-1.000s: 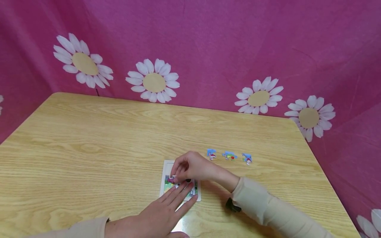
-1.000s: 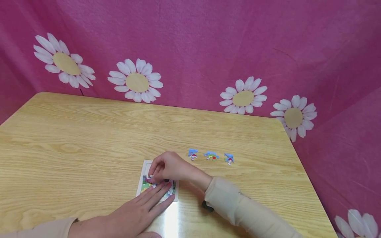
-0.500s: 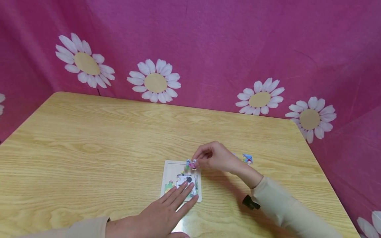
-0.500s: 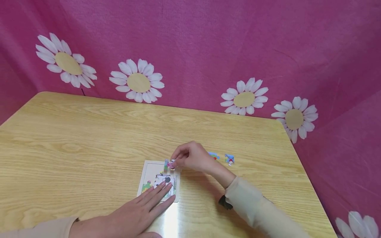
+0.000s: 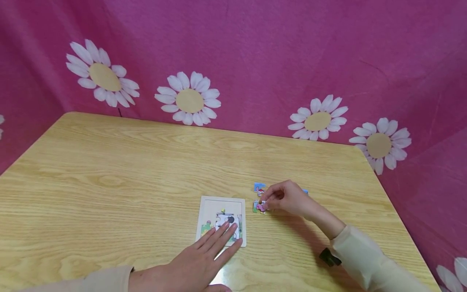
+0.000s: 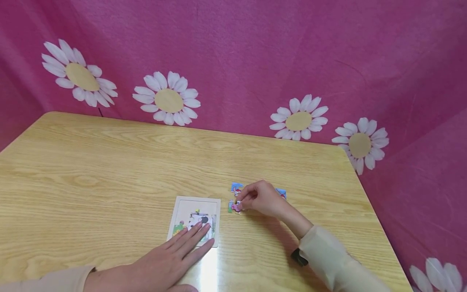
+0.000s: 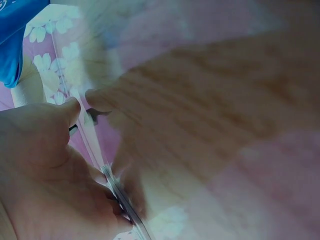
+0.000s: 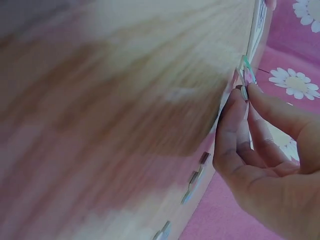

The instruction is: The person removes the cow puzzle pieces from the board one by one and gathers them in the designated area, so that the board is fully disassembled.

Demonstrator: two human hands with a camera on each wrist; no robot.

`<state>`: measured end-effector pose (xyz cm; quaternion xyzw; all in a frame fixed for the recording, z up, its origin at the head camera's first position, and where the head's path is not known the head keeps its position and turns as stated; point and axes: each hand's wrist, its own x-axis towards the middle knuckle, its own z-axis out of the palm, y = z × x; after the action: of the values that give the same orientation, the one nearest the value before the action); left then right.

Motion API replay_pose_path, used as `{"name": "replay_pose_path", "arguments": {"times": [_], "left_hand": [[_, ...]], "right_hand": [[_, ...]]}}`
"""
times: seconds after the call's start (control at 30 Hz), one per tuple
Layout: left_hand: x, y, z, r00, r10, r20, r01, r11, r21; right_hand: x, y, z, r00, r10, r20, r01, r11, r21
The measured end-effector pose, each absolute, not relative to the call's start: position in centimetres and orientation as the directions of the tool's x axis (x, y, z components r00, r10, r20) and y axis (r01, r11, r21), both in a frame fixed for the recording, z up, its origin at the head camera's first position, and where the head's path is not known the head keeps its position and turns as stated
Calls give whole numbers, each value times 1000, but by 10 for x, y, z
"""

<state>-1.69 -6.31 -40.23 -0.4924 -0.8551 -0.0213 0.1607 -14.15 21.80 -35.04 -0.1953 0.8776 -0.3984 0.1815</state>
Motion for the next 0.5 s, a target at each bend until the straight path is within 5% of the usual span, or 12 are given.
{"name": "replay_pose_path", "arguments": {"times": [0.5], "left_hand": [[-15, -63, -400, -476, 843, 252, 856, 509, -86]], "right_hand": [[-137, 223, -352, -856, -510, -90, -271, 590, -761]]}}
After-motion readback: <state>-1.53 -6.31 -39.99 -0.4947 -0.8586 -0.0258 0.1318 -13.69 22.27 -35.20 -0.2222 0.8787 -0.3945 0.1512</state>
